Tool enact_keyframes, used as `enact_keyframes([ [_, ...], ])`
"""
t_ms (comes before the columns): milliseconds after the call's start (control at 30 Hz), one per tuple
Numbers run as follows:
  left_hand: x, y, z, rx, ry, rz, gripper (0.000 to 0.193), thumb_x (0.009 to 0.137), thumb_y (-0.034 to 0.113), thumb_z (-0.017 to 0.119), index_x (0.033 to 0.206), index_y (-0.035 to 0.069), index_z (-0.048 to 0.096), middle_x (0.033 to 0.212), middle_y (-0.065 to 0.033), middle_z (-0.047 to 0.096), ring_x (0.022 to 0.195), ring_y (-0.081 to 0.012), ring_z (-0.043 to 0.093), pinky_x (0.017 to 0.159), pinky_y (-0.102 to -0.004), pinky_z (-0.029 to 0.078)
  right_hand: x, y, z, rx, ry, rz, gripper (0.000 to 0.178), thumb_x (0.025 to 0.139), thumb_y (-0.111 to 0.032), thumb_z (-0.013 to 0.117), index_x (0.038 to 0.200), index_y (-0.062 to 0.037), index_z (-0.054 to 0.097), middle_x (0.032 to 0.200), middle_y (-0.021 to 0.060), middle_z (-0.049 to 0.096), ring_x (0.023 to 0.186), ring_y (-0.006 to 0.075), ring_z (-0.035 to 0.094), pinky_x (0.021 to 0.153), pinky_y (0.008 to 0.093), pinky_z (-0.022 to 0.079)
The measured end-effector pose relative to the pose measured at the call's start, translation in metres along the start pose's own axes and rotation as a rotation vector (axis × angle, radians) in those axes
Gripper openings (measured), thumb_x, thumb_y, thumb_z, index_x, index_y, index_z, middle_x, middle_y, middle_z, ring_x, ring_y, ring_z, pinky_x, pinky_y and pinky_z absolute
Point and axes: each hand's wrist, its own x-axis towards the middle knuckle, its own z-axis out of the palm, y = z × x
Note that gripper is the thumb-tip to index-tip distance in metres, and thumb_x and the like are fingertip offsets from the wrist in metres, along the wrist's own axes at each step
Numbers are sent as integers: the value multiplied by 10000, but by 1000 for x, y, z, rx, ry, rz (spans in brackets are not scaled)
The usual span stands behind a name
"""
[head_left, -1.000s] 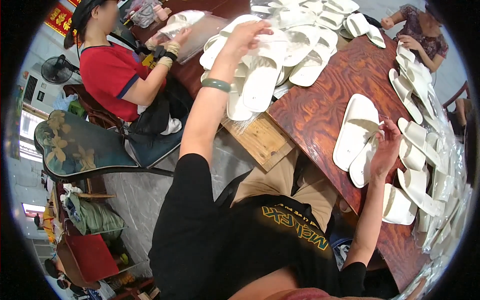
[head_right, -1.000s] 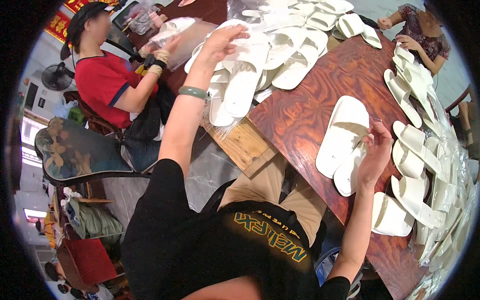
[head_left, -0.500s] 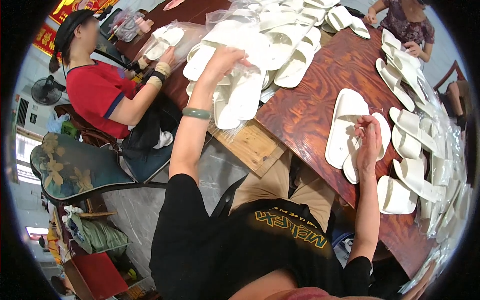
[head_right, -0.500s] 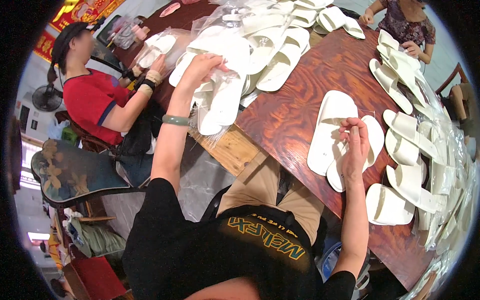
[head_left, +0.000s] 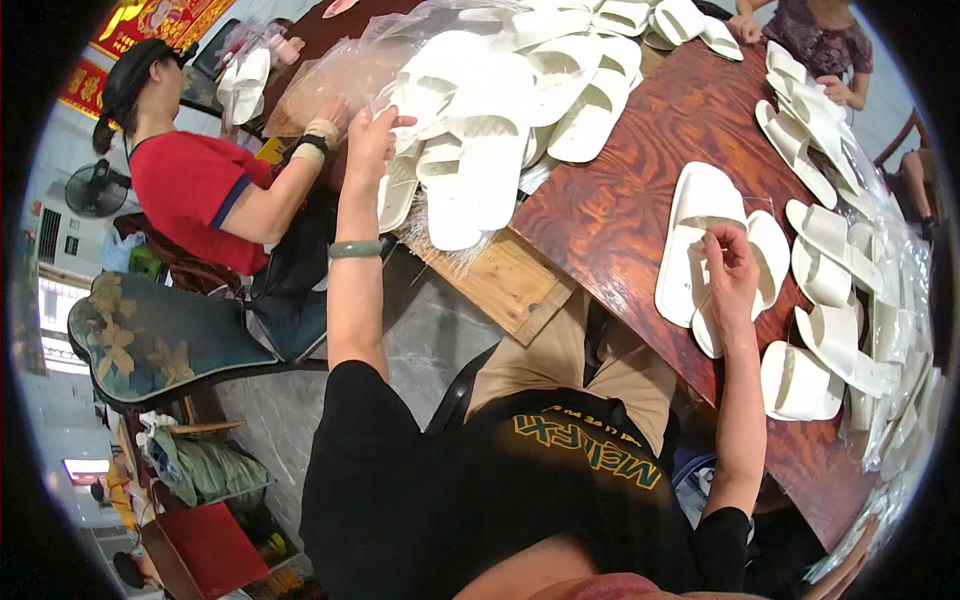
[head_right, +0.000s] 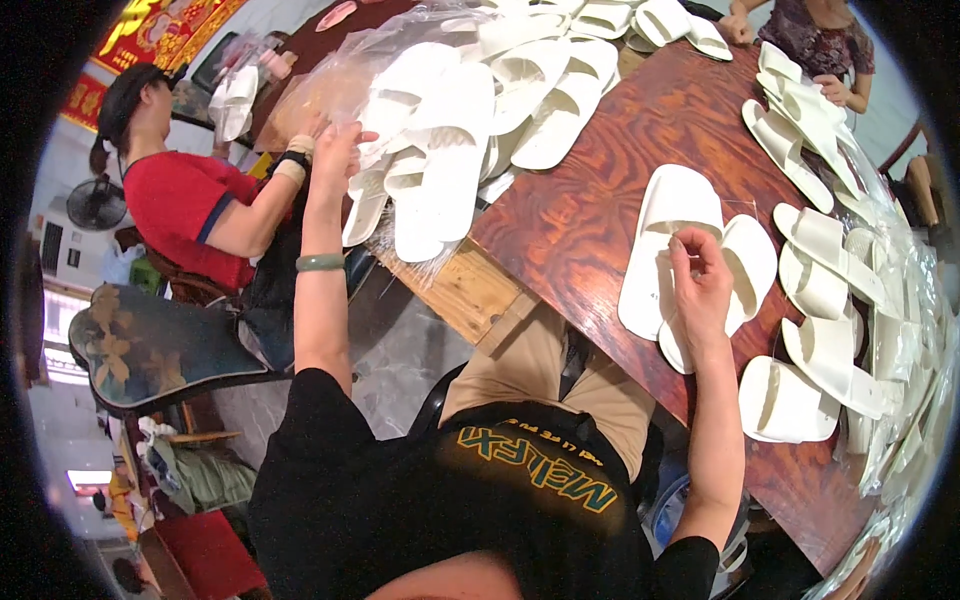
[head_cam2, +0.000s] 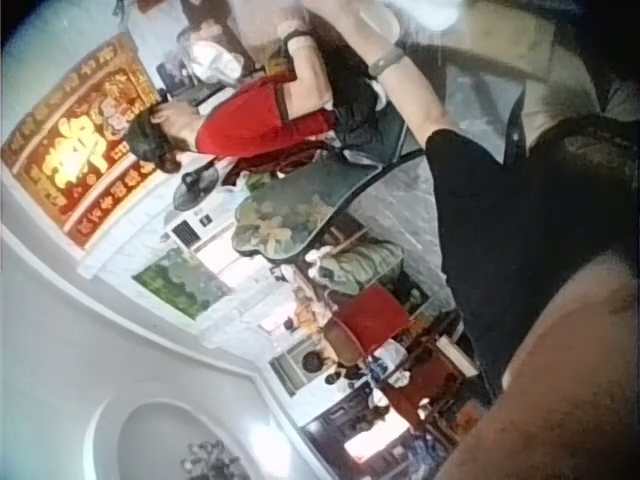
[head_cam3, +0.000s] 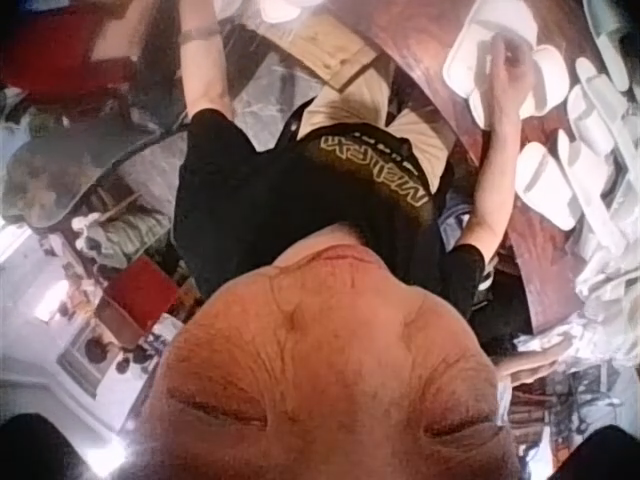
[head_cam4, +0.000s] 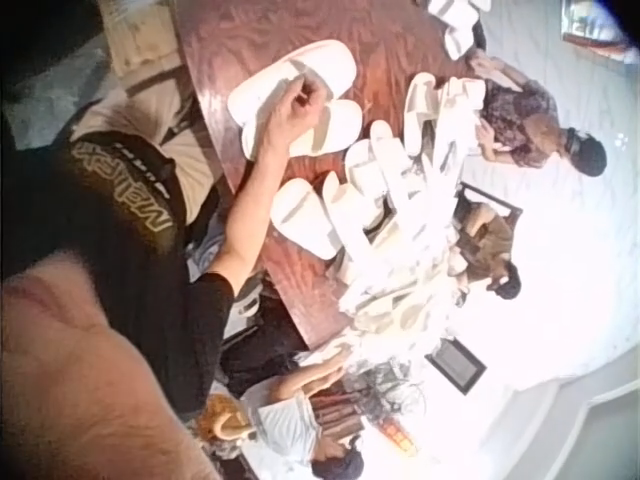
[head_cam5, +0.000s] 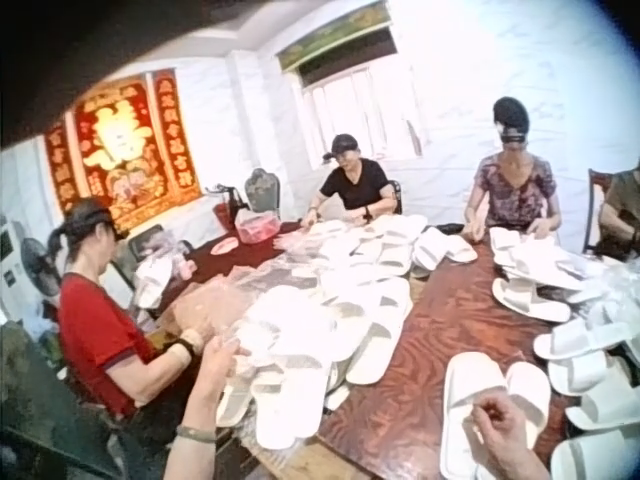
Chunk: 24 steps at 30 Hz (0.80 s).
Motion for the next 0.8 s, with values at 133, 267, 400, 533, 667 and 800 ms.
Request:
enact_keyframes([
  [133, 36, -22, -35, -132, 208, -58, 148, 829, 122, 548, 940, 40, 493, 805, -137, 662, 398, -53, 419, 314, -195, 247, -3, 0, -2, 25, -29, 12, 100, 898, -112, 574, 967, -41, 578, 858, -28, 560, 747, 49, 497, 668, 193, 411],
  [267, 60, -38, -67, -151, 327, -165, 126, 819, 89, 555, 920, 43, 495, 804, -137, 673, 383, -71, 391, 316, -216, 229, -3, 0, -2, 4, -24, 35, 120, 898, -121, 577, 968, -23, 581, 851, -14, 563, 760, 55, 509, 683, 192, 413],
  [400, 69, -53, -87, -147, 390, -227, 114, 819, 76, 555, 908, 45, 492, 806, -133, 677, 373, -66, 345, 327, -230, 209, -1, 0, -2, 1, -32, 47, 133, 898, -123, 578, 970, -11, 580, 854, -7, 566, 767, 59, 513, 694, 195, 416],
  [533, 79, -67, -93, -113, 481, -266, 91, 818, 127, 591, 864, 60, 550, 799, -81, 671, 363, -77, 307, 327, -237, 204, 0, 0, -2, -9, -33, 53, 134, 899, -123, 576, 972, -11, 580, 855, -5, 568, 767, 60, 513, 695, 196, 417],
  [667, 93, -77, -102, 46, 566, -254, 187, 794, 143, 634, 892, 0, 564, 756, -94, 653, 357, -99, 342, 317, -251, 212, 1, 2, -2, -17, -33, 53, 135, 901, -124, 575, 972, -9, 575, 851, -4, 566, 769, 58, 511, 692, 190, 413],
  [800, 106, -79, -112, 144, 490, -97, 212, 800, 117, 638, 944, -21, 568, 768, -94, 643, 446, -124, 488, 376, -248, 352, 1, -1, -1, -13, -39, 84, 127, 901, -120, 574, 963, -9, 572, 844, -9, 561, 772, 57, 509, 692, 188, 412],
])
